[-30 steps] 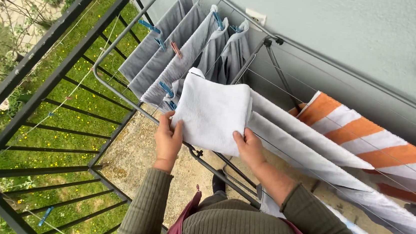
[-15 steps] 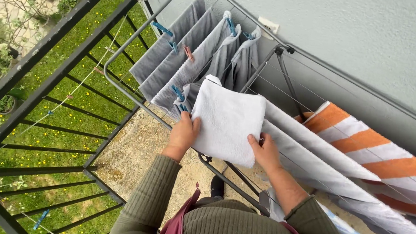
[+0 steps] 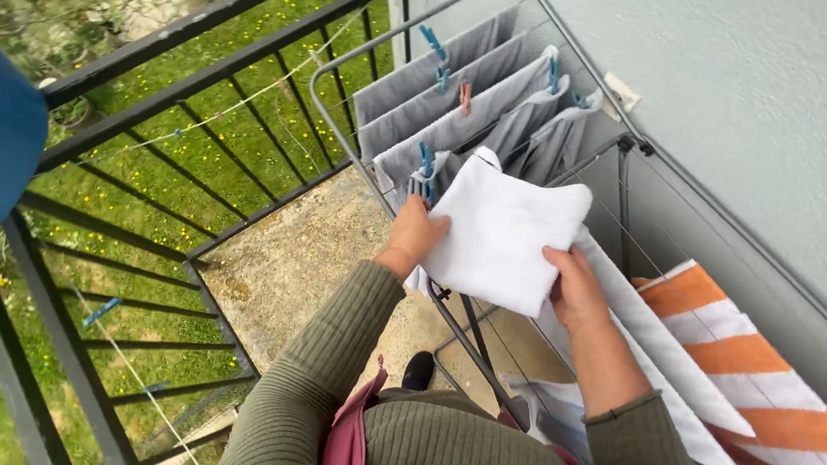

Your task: The person folds items of clothing by hand, including a pink cloth and several white towels, and places them into a blue plastic basin while standing on a balcony.

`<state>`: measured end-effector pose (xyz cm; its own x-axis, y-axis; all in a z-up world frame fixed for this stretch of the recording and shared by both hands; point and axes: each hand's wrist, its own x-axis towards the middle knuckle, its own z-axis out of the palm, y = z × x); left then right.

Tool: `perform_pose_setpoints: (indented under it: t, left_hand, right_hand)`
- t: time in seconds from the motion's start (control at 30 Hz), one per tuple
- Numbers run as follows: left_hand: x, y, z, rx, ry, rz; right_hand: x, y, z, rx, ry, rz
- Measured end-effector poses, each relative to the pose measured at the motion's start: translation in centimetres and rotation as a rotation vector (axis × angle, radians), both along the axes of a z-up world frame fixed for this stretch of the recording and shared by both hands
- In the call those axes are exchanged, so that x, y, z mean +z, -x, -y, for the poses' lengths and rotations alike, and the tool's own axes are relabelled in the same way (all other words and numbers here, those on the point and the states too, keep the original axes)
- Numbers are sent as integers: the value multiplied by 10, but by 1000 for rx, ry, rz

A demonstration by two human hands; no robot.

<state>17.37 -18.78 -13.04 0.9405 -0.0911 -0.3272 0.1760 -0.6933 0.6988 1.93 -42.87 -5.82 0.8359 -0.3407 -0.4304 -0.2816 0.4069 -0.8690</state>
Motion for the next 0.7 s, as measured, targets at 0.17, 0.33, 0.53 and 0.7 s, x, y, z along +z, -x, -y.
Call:
perform_pose_setpoints:
  t: [0.17,0.33,0.53,0.7]
  left_hand:
    - [73,94,-34,74,342,-252]
    - [44,171,-52,5,1370,-672]
    - [119,228,-142,366,1724,-687]
    - [126,230,-238,575,1585,-437]
  right_hand:
    - [91,24,-17,146,91,168]
    - [189,54,-87,320,188,30]
    - [209,48,-133,493,87,124]
    - [189,-9,-185,704,184,-67]
